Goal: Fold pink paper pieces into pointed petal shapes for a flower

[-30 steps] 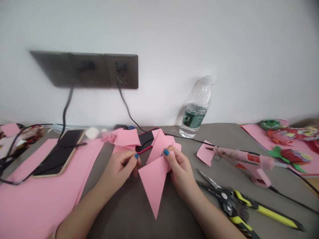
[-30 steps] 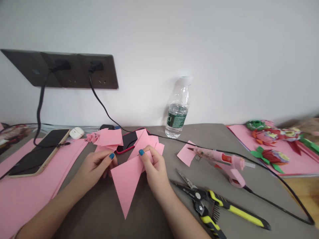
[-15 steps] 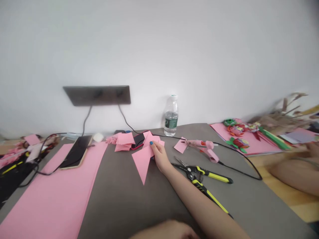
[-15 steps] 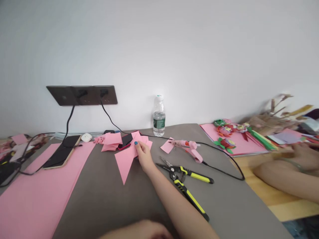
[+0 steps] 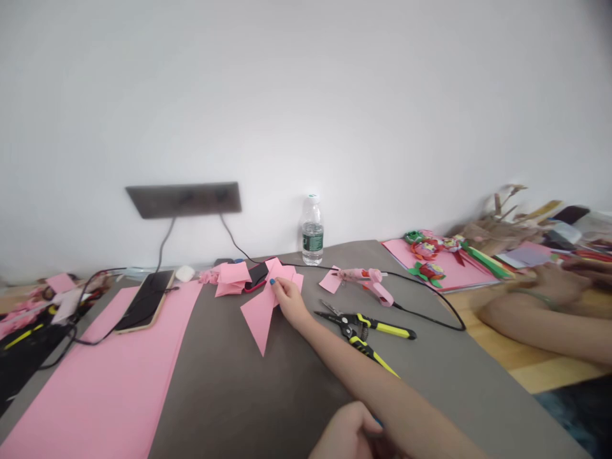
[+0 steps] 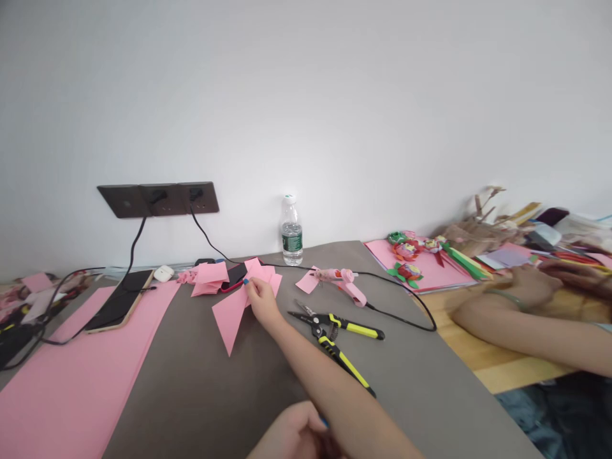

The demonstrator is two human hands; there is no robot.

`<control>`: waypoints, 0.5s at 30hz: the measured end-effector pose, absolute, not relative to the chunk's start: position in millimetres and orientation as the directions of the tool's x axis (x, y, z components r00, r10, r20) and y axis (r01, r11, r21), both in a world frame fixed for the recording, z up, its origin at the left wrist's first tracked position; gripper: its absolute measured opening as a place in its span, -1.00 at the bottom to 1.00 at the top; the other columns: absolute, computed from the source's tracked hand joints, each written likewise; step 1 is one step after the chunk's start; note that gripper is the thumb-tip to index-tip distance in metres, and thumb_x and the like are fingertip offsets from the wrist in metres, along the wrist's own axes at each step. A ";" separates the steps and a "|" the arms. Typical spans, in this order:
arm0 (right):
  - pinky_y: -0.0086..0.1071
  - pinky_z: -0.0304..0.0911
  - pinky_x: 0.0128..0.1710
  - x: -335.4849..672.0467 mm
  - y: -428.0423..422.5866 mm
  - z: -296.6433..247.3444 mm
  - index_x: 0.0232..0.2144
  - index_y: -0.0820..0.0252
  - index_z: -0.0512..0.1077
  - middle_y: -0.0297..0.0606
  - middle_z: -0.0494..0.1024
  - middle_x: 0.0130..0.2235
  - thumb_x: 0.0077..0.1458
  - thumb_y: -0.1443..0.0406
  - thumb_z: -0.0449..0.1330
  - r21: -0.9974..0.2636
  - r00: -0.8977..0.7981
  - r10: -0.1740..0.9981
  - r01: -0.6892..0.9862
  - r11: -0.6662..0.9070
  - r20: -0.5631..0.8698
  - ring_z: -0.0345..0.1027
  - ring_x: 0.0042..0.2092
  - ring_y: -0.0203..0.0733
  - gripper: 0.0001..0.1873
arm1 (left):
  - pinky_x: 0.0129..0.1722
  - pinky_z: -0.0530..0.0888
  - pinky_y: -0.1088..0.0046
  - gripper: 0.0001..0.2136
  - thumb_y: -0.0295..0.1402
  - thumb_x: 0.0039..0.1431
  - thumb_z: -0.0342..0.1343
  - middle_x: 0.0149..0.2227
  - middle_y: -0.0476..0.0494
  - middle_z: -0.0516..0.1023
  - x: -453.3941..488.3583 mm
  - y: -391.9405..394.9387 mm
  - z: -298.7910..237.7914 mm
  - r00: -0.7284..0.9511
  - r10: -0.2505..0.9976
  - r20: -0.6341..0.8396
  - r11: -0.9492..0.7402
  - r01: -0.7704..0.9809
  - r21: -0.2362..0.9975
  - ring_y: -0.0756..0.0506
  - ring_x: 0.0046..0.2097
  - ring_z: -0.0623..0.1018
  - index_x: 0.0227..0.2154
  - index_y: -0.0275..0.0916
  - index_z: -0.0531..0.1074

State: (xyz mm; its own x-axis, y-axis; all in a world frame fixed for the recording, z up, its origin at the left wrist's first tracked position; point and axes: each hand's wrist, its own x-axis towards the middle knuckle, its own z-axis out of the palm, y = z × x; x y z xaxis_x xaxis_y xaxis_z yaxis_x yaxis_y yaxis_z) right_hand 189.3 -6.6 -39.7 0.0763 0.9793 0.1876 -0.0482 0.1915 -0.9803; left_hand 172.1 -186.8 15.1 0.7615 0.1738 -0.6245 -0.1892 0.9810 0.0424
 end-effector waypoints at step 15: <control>-0.42 -0.03 -0.53 191.8 2.1 -48.3 -0.61 0.10 0.16 -0.47 0.15 -0.59 0.00 -0.13 0.16 -0.974 0.172 0.984 -0.212 0.084 0.048 -0.02 -0.53 -0.31 -0.49 | 0.22 0.34 0.10 -0.54 -0.68 0.02 -0.11 0.07 -0.22 0.49 23.6 -18.3 13.2 0.499 0.783 0.372 -0.587 0.395 0.707 -0.21 0.17 0.42 -0.08 -0.18 0.46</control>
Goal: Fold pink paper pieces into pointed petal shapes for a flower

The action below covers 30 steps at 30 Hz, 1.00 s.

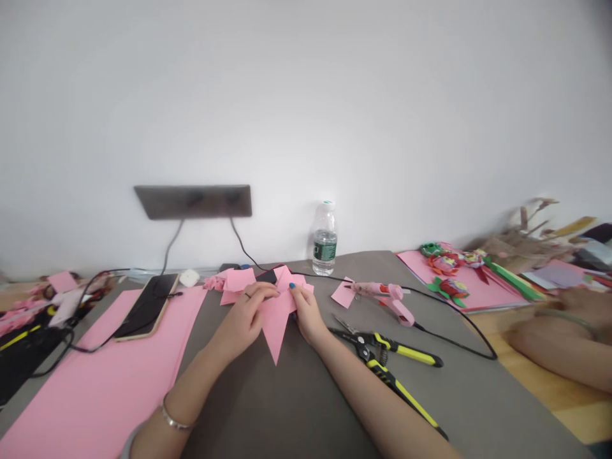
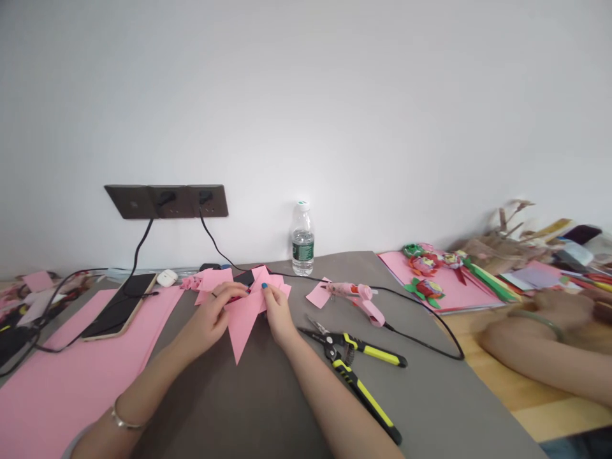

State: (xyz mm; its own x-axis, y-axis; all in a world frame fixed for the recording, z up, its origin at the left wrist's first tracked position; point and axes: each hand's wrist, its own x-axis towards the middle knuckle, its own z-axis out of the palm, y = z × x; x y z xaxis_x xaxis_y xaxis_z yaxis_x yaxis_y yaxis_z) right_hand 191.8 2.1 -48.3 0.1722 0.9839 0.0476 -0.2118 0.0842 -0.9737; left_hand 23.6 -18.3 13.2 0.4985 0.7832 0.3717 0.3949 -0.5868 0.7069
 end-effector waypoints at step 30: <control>-0.42 0.01 -0.45 196.2 -0.9 -33.7 -0.46 0.17 0.39 -0.39 0.30 -0.48 0.10 -0.05 0.27 -0.989 -0.070 0.995 -0.137 0.057 0.067 0.10 -0.44 -0.27 -0.58 | -0.29 0.53 0.32 -0.76 -0.19 0.11 0.23 -0.41 -0.18 0.63 5.8 -1.8 -18.6 0.175 0.980 -0.095 0.052 0.236 0.970 -0.25 -0.25 0.62 -0.46 -0.30 0.53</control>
